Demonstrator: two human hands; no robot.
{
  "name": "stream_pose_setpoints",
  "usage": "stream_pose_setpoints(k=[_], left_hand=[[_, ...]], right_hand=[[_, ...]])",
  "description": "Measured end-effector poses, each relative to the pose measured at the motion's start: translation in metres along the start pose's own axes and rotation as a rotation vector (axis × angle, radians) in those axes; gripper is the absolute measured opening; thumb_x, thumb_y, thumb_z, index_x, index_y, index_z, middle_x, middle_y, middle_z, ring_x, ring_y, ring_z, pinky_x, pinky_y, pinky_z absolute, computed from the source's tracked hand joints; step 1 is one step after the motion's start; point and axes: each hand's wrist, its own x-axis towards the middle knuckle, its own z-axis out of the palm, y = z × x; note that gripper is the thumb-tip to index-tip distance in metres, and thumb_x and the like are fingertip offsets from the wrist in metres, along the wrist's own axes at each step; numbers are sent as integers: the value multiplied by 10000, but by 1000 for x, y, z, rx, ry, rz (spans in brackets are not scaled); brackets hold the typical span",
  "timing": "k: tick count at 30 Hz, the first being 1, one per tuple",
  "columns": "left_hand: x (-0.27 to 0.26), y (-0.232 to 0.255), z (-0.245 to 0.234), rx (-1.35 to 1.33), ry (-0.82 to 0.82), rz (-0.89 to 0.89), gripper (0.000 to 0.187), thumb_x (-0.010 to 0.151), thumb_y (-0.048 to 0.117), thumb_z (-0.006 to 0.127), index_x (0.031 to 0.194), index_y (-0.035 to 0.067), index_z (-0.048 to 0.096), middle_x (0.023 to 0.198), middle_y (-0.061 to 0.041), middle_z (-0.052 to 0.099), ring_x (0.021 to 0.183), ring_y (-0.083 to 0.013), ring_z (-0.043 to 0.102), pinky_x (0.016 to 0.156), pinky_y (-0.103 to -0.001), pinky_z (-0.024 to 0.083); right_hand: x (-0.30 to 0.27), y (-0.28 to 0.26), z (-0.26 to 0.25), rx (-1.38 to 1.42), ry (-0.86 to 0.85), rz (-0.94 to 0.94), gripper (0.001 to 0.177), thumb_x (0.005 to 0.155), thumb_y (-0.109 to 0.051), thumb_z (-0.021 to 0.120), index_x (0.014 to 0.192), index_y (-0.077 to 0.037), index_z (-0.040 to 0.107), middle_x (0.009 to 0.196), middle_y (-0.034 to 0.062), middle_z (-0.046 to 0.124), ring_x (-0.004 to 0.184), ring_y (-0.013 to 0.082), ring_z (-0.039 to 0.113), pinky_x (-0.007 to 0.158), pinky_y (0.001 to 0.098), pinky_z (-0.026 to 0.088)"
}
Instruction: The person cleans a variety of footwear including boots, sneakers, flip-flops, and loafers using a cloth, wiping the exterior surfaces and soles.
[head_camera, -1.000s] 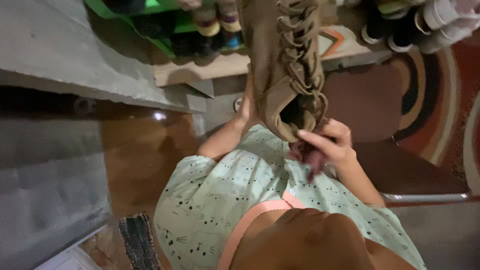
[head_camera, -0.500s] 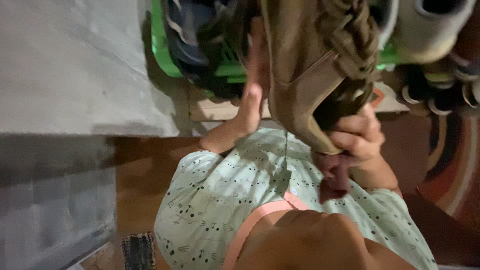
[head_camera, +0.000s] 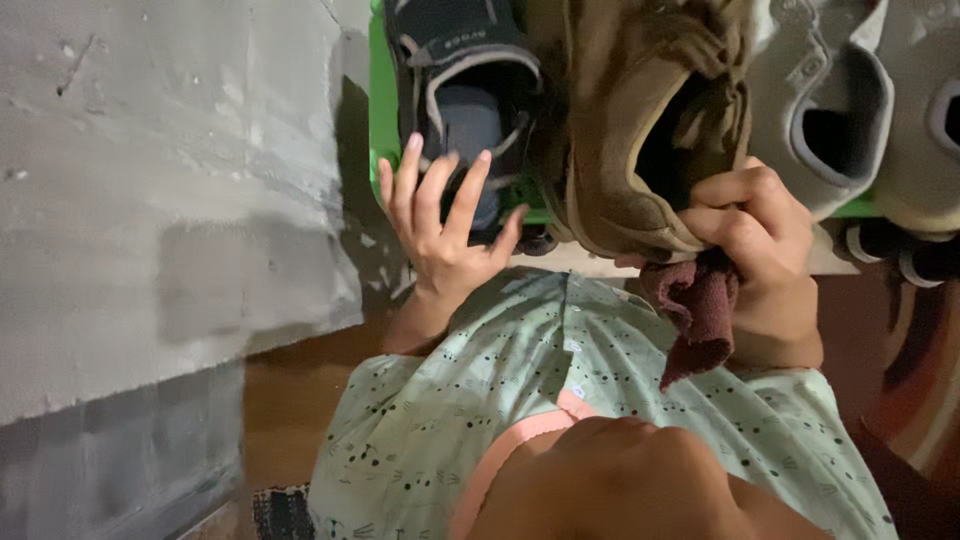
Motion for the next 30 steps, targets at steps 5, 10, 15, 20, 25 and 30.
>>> stream_pose_setpoints(k=[5, 10, 15, 20, 25, 30], left_hand=[[-10, -4, 5, -77, 10, -107, 492, 891, 316, 921, 1263, 71, 710, 1216, -122, 422, 1326, -428, 455, 1166, -545, 402], [-10, 4, 9, -88, 48, -211, 384, 840, 310, 945, 1058, 75, 733, 1194, -109, 427, 1289, -413, 483, 1116, -544, 433], [1, 6, 8, -152, 139, -226, 444, 868, 358, 930, 893, 26, 637, 1190, -135, 408, 1251, -396, 488, 1085, -557, 478], [4, 5, 19, -97, 239, -151, 480, 797, 453, 907, 832, 73, 617, 1107, -107, 411, 1119, -347, 468, 1022, -535, 472], [-1, 6, 23, -82, 264, -121, 439, 824, 453, 909, 859, 98, 653, 1080, -94, 426, 1103, -317, 454, 1007, -515, 456], [-5, 5, 20, -76, 251, -29, 370, 886, 431, 818, 984, 96, 695, 1153, -102, 468, 1211, -350, 448, 1100, -553, 385]], right_hand=[[12, 8, 4, 46, -113, 22, 309, 768, -85, 813, 994, -10, 616, 1006, 150, 568, 857, 314, 576, 718, 389, 460], [23, -1, 11, -61, -143, 1, 300, 728, -46, 815, 981, -13, 658, 976, 131, 601, 813, 306, 586, 707, 414, 459], [41, -9, 14, -85, -102, -16, 313, 722, -47, 852, 971, -4, 667, 975, 141, 603, 795, 302, 600, 687, 409, 466], [51, 4, 13, -104, -98, 101, 365, 767, -150, 817, 1042, 21, 649, 1024, 161, 608, 940, 347, 673, 779, 399, 534], [41, 17, 10, -38, -93, 159, 314, 887, -150, 775, 1168, -48, 678, 1100, 114, 629, 936, 264, 684, 812, 324, 543], [43, 18, 11, -29, -121, 50, 436, 802, -107, 749, 1233, -77, 691, 1174, 155, 661, 1019, 329, 658, 879, 404, 524]])
